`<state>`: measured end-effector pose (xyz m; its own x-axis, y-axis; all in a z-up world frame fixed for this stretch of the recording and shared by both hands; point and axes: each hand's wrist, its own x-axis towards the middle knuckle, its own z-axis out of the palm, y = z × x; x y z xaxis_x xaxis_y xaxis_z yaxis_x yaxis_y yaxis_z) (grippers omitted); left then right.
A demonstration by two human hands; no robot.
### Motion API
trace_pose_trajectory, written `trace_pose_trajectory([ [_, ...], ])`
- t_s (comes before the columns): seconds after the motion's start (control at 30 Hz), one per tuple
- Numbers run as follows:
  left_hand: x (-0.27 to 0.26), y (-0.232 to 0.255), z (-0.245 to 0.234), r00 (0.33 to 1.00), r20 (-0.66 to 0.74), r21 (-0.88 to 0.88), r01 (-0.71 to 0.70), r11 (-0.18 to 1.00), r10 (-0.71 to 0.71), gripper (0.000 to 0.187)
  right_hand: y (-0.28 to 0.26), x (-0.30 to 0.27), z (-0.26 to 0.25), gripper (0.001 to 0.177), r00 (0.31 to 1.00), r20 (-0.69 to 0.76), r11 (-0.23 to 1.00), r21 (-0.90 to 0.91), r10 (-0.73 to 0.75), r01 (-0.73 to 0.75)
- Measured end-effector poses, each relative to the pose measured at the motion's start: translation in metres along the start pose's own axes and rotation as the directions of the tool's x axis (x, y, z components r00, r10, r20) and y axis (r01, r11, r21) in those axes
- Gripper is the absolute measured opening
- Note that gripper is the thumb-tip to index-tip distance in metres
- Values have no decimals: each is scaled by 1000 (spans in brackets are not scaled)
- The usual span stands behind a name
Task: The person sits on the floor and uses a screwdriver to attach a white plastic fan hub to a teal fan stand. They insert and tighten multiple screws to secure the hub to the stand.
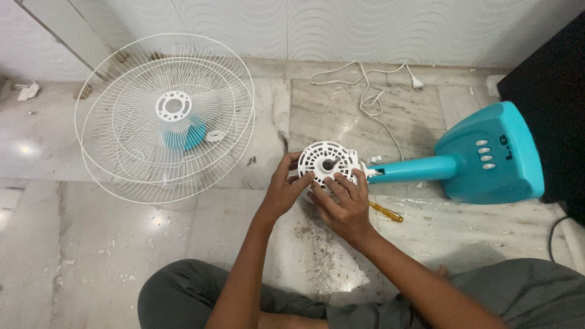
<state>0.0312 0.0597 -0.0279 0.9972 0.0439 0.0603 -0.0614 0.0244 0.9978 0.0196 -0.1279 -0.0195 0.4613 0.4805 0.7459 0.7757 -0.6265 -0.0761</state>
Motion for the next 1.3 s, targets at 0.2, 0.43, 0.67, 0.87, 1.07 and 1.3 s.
trace_pose_trajectory([
  [0.2,-1,-1,5,998,-44,-27,-52,998,51,43,2,1,3,39,1000,-23,1000,7,-10,11],
  [0.43,-2,-7,28,973,-195,-63,-140,988,125,37,-12,6,-17,38,997,14,996,40,82,-83],
  [0.67,-12,3,36,951,-247,32,-183,983,185,40,16,-16,-52,14,932,12,917,178,361,-357],
  [0.87,-14,17,37,964,-248,85,-76,993,95,49,78,-42,-72,27,403,524,614,-328,750,-718],
  [1.07,-13,20,38,965,-196,123,-154,980,176,56,83,-81,-37,22,395,626,702,-368,672,-610],
  [1.3,-20,32,33,936,-173,232,-265,936,307,80,80,-78,-49,25,468,765,604,132,442,-786],
])
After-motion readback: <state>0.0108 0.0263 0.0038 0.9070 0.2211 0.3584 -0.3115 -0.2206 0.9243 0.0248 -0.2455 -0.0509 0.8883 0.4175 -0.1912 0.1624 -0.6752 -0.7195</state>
